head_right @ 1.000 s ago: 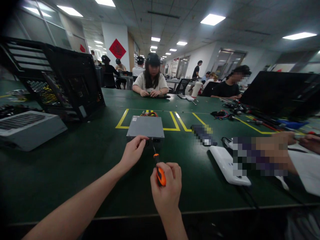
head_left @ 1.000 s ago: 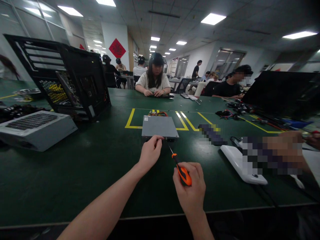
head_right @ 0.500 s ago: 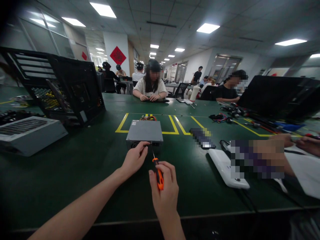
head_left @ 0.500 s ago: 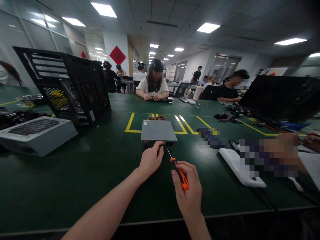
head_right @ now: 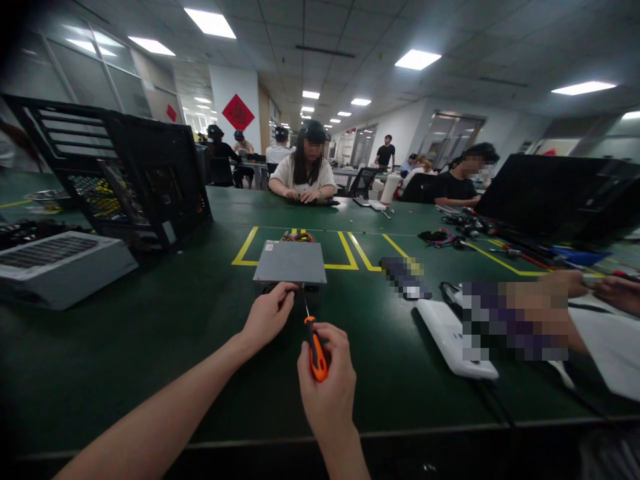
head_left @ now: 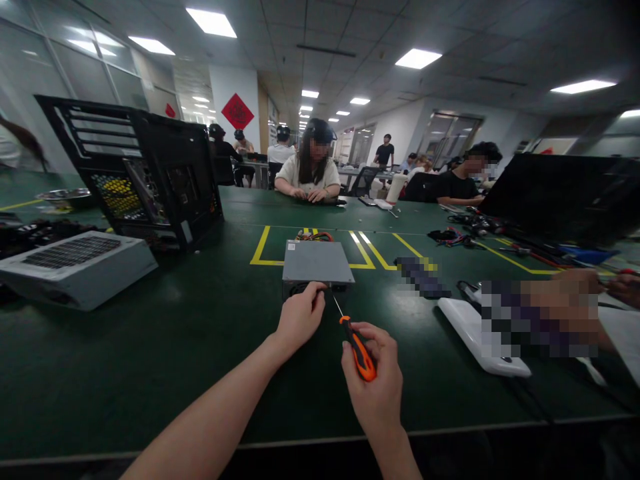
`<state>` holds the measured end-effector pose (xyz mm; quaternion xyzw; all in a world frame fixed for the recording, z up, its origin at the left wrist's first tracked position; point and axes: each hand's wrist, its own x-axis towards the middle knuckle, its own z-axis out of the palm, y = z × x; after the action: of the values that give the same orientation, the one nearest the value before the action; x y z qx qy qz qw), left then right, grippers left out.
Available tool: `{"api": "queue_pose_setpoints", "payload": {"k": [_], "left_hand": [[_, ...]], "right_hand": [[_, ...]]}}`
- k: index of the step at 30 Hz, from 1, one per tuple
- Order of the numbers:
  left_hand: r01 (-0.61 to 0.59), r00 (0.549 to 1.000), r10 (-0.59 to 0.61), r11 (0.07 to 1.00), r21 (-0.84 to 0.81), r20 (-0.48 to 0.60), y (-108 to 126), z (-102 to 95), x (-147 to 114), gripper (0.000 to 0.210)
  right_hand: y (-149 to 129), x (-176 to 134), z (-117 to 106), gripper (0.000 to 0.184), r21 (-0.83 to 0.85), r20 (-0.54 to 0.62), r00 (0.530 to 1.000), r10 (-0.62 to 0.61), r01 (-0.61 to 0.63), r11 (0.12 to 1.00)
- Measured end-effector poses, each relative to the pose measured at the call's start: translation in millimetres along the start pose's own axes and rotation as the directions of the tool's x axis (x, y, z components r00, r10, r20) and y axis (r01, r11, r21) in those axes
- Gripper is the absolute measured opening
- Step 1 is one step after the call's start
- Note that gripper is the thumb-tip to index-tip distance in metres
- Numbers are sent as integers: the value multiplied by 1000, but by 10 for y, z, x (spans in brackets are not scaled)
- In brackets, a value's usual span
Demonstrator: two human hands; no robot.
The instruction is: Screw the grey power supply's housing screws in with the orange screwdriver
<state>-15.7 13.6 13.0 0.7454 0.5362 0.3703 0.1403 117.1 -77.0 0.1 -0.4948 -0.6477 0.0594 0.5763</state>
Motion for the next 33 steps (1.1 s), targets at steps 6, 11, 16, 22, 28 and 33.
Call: {"api": "queue_pose_setpoints", "payload": {"k": [6, 11, 16, 22, 28, 33], "left_hand": [[-8, 1000, 8, 1000, 0, -12, -1, 0, -2, 26], [-12, 1000, 12, 1000, 21, 13, -12, 10, -11, 25], [0, 999, -3, 999, 53, 55, -6, 15, -10, 25], [-4, 999, 2, 999, 46, 47, -20, 24, -12, 25], [-10, 999, 8, 999, 47, 45, -36, 24, -16, 24], [-18, 998, 16, 999, 39, 59, -31, 18, -21, 25]], "right_hand": [[-11, 17, -17, 13, -98, 84, 993, -87, 95, 991], [-32, 2, -15, 20, -64, 20, 998, 52, -51, 997], [-39, 26, -11, 13, -173, 127, 974, -185, 206, 963], [-38, -6, -30, 23, -135, 50, 993, 111, -103, 985], [-23, -4, -22, 12, -202, 46, 998, -38, 46, 978], [-15, 8, -33, 12, -168, 59, 997, -53, 62, 984]]}}
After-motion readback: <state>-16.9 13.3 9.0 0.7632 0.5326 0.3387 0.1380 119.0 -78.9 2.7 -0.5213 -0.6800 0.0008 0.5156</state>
